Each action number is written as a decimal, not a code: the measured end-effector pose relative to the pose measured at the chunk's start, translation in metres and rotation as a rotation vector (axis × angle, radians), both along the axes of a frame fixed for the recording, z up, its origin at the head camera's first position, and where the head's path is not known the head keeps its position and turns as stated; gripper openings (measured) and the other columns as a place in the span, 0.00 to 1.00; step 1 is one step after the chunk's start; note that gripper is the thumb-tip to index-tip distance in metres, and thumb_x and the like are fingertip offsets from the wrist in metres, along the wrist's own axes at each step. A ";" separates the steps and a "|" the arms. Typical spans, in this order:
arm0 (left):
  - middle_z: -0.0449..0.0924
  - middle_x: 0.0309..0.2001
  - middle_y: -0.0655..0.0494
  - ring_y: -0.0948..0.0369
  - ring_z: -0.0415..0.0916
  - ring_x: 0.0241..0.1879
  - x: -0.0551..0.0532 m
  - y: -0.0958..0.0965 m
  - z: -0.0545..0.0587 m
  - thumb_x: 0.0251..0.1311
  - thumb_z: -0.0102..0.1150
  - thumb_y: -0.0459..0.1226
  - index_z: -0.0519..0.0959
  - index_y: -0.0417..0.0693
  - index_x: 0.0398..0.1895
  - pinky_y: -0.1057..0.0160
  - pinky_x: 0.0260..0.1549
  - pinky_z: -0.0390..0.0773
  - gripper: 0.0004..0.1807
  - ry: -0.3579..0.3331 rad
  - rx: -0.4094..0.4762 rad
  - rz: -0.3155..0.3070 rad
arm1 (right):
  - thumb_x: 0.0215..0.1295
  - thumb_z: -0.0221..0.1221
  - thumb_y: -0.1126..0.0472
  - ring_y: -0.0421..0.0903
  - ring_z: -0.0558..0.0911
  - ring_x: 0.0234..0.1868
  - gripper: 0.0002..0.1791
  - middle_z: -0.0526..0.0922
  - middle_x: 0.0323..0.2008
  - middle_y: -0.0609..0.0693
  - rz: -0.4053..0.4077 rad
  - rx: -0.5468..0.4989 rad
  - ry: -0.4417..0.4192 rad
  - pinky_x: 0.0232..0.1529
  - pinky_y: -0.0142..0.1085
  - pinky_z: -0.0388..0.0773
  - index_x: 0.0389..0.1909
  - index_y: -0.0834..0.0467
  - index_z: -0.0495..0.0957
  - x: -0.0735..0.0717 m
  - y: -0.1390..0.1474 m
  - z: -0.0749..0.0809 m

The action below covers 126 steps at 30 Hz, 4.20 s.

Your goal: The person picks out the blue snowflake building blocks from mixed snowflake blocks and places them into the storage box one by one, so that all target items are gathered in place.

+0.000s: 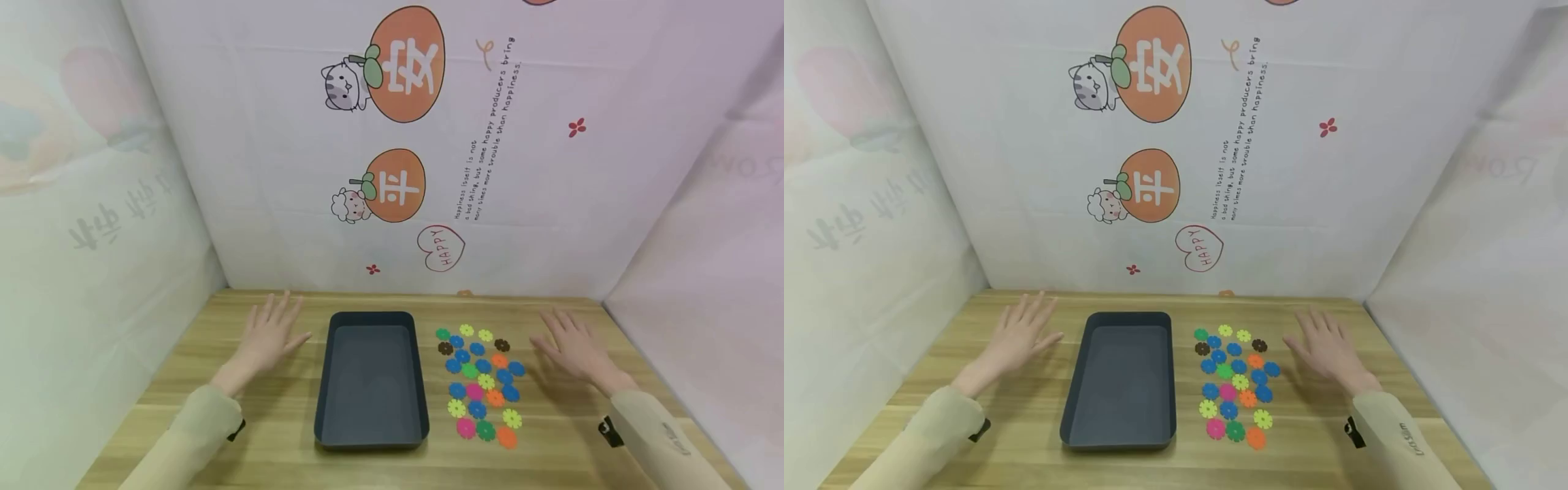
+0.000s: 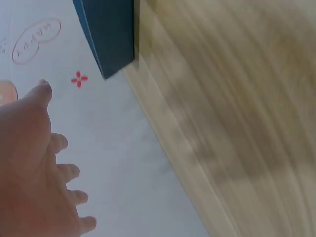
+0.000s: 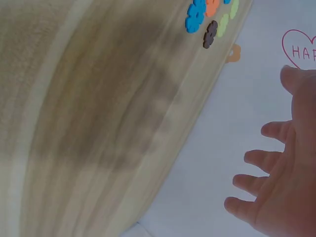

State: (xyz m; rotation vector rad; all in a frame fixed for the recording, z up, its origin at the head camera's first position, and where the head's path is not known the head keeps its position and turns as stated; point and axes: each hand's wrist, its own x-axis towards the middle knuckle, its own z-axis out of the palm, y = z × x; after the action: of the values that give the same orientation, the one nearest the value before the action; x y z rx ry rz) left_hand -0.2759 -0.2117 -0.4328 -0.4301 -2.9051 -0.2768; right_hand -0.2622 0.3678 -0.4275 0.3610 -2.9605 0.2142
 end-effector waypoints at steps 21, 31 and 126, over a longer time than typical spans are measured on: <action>0.53 0.78 0.40 0.40 0.51 0.77 0.015 0.033 -0.030 0.68 0.53 0.57 0.55 0.39 0.77 0.37 0.72 0.59 0.44 -0.008 0.015 -0.258 | 0.63 0.65 0.60 0.52 0.83 0.41 0.26 0.83 0.42 0.64 0.184 -0.289 -0.168 0.42 0.45 0.85 0.54 0.76 0.74 0.009 -0.017 -0.024; 0.54 0.77 0.41 0.40 0.53 0.76 0.021 0.034 -0.034 0.69 0.52 0.57 0.57 0.38 0.76 0.35 0.71 0.60 0.42 -0.053 0.015 -0.270 | 0.57 0.69 0.60 0.44 0.81 0.37 0.24 0.84 0.38 0.57 0.159 -0.330 -0.265 0.38 0.30 0.81 0.49 0.72 0.77 0.002 -0.015 -0.030; 0.58 0.76 0.44 0.46 0.60 0.75 0.022 0.032 -0.042 0.71 0.47 0.58 0.61 0.40 0.75 0.35 0.73 0.56 0.40 -0.002 -0.113 -0.271 | 0.58 0.69 0.62 0.42 0.71 0.29 0.17 0.75 0.30 0.52 0.060 -0.426 -0.448 0.25 0.29 0.70 0.38 0.66 0.73 -0.011 -0.018 -0.029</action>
State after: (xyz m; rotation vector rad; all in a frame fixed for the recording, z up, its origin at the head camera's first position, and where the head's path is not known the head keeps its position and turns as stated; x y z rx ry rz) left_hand -0.2537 -0.1802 -0.4750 -0.8450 -2.8697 -0.1511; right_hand -0.2734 0.3494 -0.4567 0.3836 -3.2021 1.0360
